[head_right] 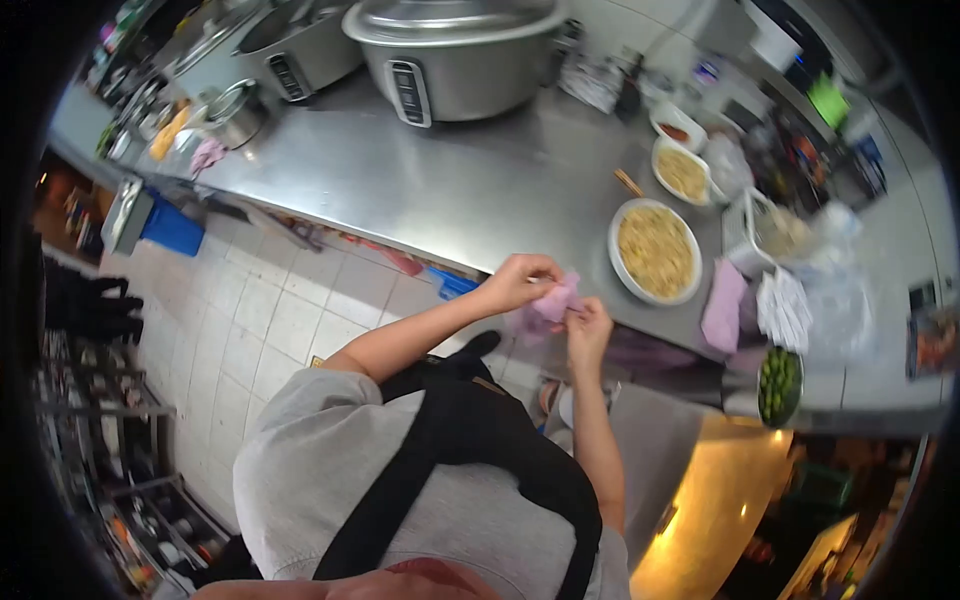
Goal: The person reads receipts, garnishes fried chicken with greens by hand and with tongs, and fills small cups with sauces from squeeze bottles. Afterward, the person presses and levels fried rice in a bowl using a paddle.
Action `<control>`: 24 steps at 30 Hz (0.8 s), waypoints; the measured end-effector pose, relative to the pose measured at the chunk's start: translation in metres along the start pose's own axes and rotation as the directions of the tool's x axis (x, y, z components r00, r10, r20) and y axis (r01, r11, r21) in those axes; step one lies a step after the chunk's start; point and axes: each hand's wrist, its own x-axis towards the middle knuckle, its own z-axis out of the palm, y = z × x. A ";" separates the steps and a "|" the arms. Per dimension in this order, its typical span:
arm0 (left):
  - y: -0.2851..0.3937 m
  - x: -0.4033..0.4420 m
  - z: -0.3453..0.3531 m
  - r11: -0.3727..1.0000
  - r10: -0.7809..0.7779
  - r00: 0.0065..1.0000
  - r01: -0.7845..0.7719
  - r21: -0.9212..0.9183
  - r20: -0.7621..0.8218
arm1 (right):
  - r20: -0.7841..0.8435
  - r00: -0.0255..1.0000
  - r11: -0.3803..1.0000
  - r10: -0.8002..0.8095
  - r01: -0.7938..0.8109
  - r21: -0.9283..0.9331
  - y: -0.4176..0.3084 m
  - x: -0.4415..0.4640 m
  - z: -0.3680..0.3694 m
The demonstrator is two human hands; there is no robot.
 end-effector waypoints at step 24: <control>-0.052 0.006 -0.189 0.936 -0.103 0.985 0.143 0.322 -0.138 | 0.194 0.981 -0.003 0.001 0.194 -0.981 -0.028 0.322 0.020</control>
